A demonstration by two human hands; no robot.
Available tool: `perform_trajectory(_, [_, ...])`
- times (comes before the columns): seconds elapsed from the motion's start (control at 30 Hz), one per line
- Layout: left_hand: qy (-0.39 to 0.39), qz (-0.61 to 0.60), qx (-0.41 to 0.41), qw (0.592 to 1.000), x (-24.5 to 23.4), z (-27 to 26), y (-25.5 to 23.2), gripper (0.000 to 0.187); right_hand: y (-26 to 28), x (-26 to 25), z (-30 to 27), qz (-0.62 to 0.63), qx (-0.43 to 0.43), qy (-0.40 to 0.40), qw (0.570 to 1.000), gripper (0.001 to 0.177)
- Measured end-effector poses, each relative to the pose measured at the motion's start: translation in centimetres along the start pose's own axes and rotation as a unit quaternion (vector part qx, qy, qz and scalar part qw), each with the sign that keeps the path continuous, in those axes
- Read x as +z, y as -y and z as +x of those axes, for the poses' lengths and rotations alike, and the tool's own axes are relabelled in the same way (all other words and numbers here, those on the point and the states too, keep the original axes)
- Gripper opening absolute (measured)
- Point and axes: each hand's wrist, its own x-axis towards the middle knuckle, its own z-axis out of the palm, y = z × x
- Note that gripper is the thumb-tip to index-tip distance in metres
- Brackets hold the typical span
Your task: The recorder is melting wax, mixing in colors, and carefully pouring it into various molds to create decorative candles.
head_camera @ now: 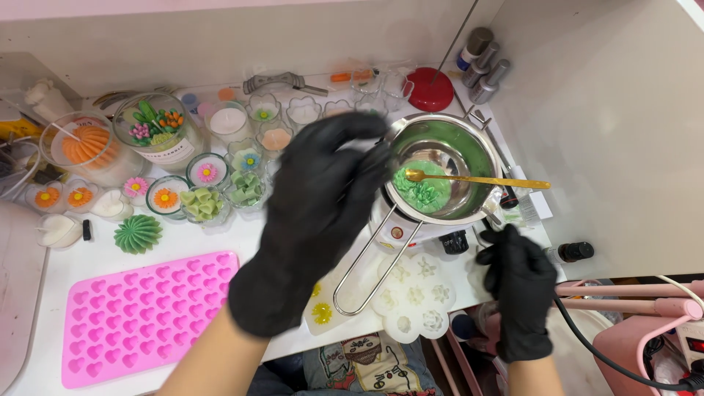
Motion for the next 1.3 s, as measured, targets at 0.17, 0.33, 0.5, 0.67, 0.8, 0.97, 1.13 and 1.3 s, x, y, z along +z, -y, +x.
perform_trajectory(0.17, [-0.107, -0.118, -0.123, 0.979, -2.0, -7.5, -1.6, 0.018, 7.0, 0.3, 2.0, 0.121, -0.064, -0.037, 0.990, 0.028])
perform_trajectory(0.33, [-0.138, 0.215, -0.137, 0.957, -5.2, -13.5, -2.1, 0.012, 11.1, 1.6, 4.7, 0.054, -0.063, -0.027, 0.996, 0.022])
perform_trajectory(0.5, [-0.196, 0.108, -0.275, 0.935, -6.4, -24.0, 1.5, 0.009, 13.7, 3.0, 4.9, 0.047, -0.066, 0.030, 0.996, 0.021])
perform_trajectory(0.67, [-0.169, 0.155, -0.315, 0.921, -6.9, -28.4, 4.0, 0.011, 13.3, 3.8, 4.7, -0.018, -0.092, 0.106, 0.990, 0.020])
perform_trajectory(0.8, [-0.180, 0.082, -0.378, 0.904, -7.6, -29.5, 5.2, 0.025, 12.5, 2.9, 4.7, 0.005, -0.148, 0.089, 0.985, 0.015])
perform_trajectory(0.97, [-0.152, 0.201, -0.282, 0.926, -6.1, -25.6, 3.6, 0.008, 11.9, 2.0, 4.9, 0.010, -0.174, 0.151, 0.973, 0.011])
perform_trajectory(1.13, [-0.064, 0.157, -0.188, 0.967, -3.2, -16.0, -1.1, 0.018, 12.3, 2.4, 5.0, -0.010, -0.175, 0.158, 0.972, 0.013])
perform_trajectory(1.3, [0.034, 0.136, -0.205, 0.969, 1.1, -8.2, -5.5, 0.059, 11.5, 1.7, 5.4, 0.000, -0.164, 0.118, 0.979, 0.014])
